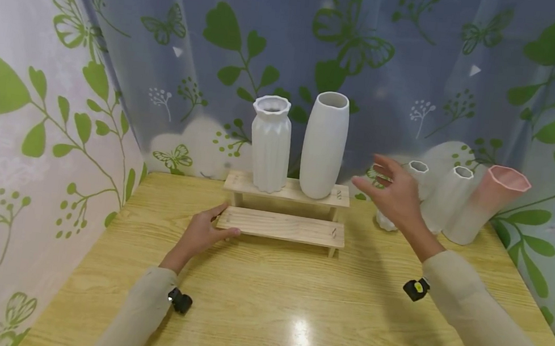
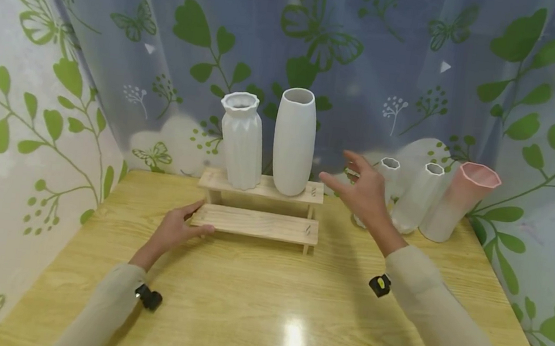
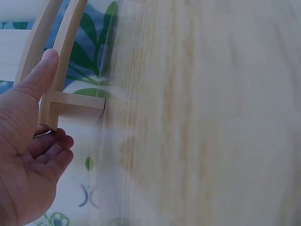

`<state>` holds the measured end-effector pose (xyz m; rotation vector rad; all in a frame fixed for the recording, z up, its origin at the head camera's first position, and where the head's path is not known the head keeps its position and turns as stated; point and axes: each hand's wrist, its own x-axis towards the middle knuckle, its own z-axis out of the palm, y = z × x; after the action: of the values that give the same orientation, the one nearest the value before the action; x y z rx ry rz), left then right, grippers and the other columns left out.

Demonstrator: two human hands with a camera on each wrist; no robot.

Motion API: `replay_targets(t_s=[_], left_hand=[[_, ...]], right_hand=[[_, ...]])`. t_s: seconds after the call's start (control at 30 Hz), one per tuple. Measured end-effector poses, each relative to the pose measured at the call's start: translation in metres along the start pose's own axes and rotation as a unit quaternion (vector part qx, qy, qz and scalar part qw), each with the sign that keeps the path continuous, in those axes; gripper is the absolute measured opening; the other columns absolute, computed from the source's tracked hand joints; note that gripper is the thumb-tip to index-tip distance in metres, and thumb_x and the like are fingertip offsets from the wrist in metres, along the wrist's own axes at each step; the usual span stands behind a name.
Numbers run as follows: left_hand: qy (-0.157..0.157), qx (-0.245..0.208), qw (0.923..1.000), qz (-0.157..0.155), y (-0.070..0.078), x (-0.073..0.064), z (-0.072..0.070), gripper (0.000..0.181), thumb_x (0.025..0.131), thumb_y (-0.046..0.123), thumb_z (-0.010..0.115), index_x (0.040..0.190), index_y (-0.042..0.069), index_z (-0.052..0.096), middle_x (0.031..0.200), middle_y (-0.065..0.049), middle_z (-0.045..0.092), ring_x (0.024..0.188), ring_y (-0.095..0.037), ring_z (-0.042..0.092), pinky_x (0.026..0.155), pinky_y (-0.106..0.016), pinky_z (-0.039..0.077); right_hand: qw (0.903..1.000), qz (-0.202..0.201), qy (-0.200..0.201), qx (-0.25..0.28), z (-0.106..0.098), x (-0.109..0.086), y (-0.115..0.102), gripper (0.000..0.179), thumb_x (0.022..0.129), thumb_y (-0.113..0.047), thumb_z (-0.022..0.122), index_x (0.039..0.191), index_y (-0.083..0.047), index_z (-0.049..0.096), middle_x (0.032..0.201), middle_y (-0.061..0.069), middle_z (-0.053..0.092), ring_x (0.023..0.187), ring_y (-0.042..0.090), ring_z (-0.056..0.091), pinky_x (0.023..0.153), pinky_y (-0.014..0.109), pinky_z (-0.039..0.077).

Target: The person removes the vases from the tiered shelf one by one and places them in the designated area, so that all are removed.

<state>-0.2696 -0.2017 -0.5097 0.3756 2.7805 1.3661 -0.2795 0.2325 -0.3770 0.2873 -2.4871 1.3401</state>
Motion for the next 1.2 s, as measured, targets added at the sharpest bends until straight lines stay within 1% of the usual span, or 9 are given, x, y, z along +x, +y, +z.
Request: replay_targets(t_s=[0.1,0.3,0.47,0.57,0.63,0.8,1.03,1.2], left_hand=[[-0.001,-0.001,1.0,0.002,-0.001,0.0,0.0,0.097,0.084,0.052,0.081,0.158,0.008,0.038,0.16,-0.018,0.039,0.143,-0.042,0.043,0.108,-0.056,0.045],[0.001,-0.004,1.0,0.002,-0.001,0.0,0.0,0.097,0.084,0.051,0.082,0.158,0.008,0.038,0.16,-0.018,0.039,0.142,-0.042,0.043,0.108,-0.057,0.046],[0.002,-0.003,1.0,0.004,-0.002,0.001,0.0,0.097,0.084,0.051,0.082,0.158,0.007,0.038,0.16,-0.018,0.039,0.143,-0.042,0.042,0.108,-0.057,0.045],[0.0,-0.002,1.0,0.004,-0.002,0.001,0.001,0.098,0.083,0.053,0.081,0.158,0.007,0.037,0.16,-0.018,0.038,0.143,-0.041,0.042,0.109,-0.057,0.045],[-0.001,-0.002,1.0,0.004,-0.002,0.001,0.001,0.098,0.083,0.053,0.081,0.159,0.008,0.037,0.16,-0.018,0.038,0.144,-0.041,0.041,0.109,-0.057,0.045],[-0.001,-0.005,1.0,0.004,-0.003,0.0,0.0,0.099,0.083,0.053,0.081,0.159,0.008,0.037,0.161,-0.019,0.037,0.143,-0.043,0.041,0.107,-0.057,0.046],[0.003,0.005,1.0,0.002,-0.004,0.003,0.0,0.099,0.082,0.052,0.083,0.157,0.004,0.039,0.158,-0.022,0.04,0.141,-0.044,0.044,0.107,-0.056,0.046],[-0.002,-0.008,1.0,-0.003,-0.003,0.002,0.0,0.099,0.082,0.052,0.083,0.157,0.005,0.039,0.159,-0.022,0.039,0.142,-0.044,0.042,0.108,-0.057,0.045]], right_hand=[[0.9999,0.001,-0.015,0.003,0.005,0.004,-0.006,0.084,0.088,-0.048,0.08,0.155,-0.01,0.045,0.155,0.014,0.047,0.137,0.038,0.051,0.107,0.054,0.048],[0.9997,0.002,-0.023,0.01,0.02,0.013,-0.015,0.086,0.087,-0.047,0.081,0.156,-0.011,0.043,0.159,0.013,0.042,0.139,0.04,0.047,0.109,0.054,0.046],[0.999,0.011,-0.022,0.038,0.033,0.02,-0.018,0.091,0.084,-0.046,0.084,0.156,-0.01,0.041,0.159,0.012,0.042,0.141,0.037,0.047,0.11,0.052,0.045],[0.9979,0.022,-0.027,0.055,0.039,0.024,-0.018,0.096,0.082,-0.049,0.085,0.158,-0.011,0.039,0.16,0.01,0.041,0.142,0.034,0.046,0.112,0.051,0.044],[0.9972,0.025,-0.033,0.063,0.042,0.027,-0.017,0.099,0.081,-0.05,0.085,0.158,-0.011,0.037,0.16,0.011,0.04,0.143,0.035,0.045,0.113,0.051,0.042],[0.9965,0.02,-0.032,0.074,0.05,0.033,-0.017,0.097,0.082,-0.047,0.086,0.158,-0.011,0.037,0.158,0.013,0.043,0.141,0.037,0.046,0.113,0.054,0.042],[0.9939,0.022,-0.042,0.1,0.06,0.037,-0.023,0.1,0.081,-0.044,0.087,0.159,-0.013,0.033,0.155,0.014,0.045,0.139,0.035,0.048,0.112,0.053,0.043],[0.995,0.021,-0.037,0.091,0.066,0.04,-0.025,0.101,0.08,-0.047,0.087,0.159,-0.013,0.034,0.151,0.015,0.049,0.133,0.035,0.054,0.106,0.055,0.048]])
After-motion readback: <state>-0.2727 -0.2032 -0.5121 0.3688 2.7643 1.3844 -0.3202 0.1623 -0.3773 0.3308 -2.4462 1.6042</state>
